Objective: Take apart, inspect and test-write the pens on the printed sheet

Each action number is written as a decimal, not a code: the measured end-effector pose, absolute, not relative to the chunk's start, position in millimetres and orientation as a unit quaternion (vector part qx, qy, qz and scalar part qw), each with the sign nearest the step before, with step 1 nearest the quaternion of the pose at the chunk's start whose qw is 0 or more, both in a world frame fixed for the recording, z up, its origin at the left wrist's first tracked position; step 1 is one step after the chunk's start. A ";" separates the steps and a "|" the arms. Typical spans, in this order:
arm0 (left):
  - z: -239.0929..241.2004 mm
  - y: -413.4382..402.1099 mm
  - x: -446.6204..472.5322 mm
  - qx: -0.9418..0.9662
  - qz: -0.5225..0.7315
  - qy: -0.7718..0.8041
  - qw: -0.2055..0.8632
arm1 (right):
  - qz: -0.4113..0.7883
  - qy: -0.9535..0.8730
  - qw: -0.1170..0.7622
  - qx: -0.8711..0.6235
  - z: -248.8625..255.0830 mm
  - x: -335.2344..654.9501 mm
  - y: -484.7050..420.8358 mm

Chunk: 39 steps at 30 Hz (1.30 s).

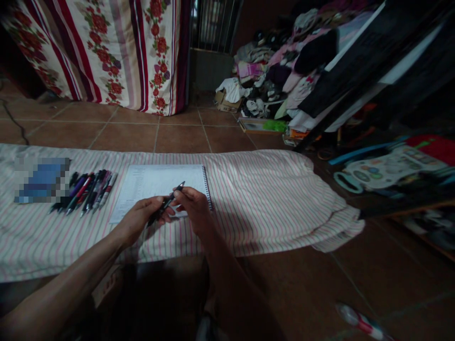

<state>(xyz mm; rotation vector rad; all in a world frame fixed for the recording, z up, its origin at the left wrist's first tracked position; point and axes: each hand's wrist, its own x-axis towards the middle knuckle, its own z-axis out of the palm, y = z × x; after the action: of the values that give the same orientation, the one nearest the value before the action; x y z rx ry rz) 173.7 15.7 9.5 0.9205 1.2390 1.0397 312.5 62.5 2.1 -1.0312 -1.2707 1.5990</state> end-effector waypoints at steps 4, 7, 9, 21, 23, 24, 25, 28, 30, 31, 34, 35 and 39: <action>7.0 16.9 174.6 0.365 0.438 0.542 0.618 | 0.610 -0.471 0.446 -0.455 3.1 318.8 67.1; 4.1 16.4 174.0 0.361 0.427 0.547 0.623 | 0.602 -0.431 0.469 -0.482 2.7 324.2 72.1; 3.3 15.8 173.5 0.362 0.423 0.546 0.626 | 0.597 -0.412 0.481 -0.493 1.6 327.9 75.6; 2.0 13.0 179.7 0.369 0.436 0.516 0.638 | 0.478 -0.450 0.532 -0.535 -2.6 326.1 79.3; 1.6 12.7 181.2 0.384 0.436 0.509 0.635 | 0.450 -0.500 0.528 -0.519 -2.2 325.9 77.7; 1.5 12.5 181.8 0.391 0.433 0.508 0.633 | 0.438 -0.525 0.521 -0.511 -2.5 326.4 76.9; 1.4 12.2 182.2 0.397 0.431 0.508 0.631 | 0.425 -0.549 0.513 -0.505 -3.1 327.1 76.1; 1.5 11.0 183.5 0.409 0.428 0.507 0.626 | 0.357 -0.636 0.480 -0.487 -6.1 330.1 73.4; 0.9 9.8 184.4 0.415 0.430 0.504 0.623 | 0.292 -0.702 0.461 -0.458 -8.3 331.5 71.3; 0.1 9.2 184.9 0.417 0.431 0.503 0.623 | 0.258 -0.732 0.453 -0.439 -9.4 331.8 70.3; -5.9 7.0 186.5 0.425 0.429 0.502 0.619 | 0.174 -0.794 0.425 -0.398 -12.5 330.8 67.9; -8.7 6.1 187.1 0.435 0.429 0.505 0.610 | 0.154 -0.807 0.414 -0.393 -13.4 330.2 67.4; -16.8 1.6 188.8 0.505 0.425 0.529 0.533 | 0.108 -0.836 0.384 -0.378 -13.6 327.6 65.5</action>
<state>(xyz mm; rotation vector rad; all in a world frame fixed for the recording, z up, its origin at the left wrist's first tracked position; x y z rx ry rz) 188.8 1.6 -16.8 1.2044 1.2611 1.0144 327.6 65.5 -13.6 -0.9626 -2.1296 0.2748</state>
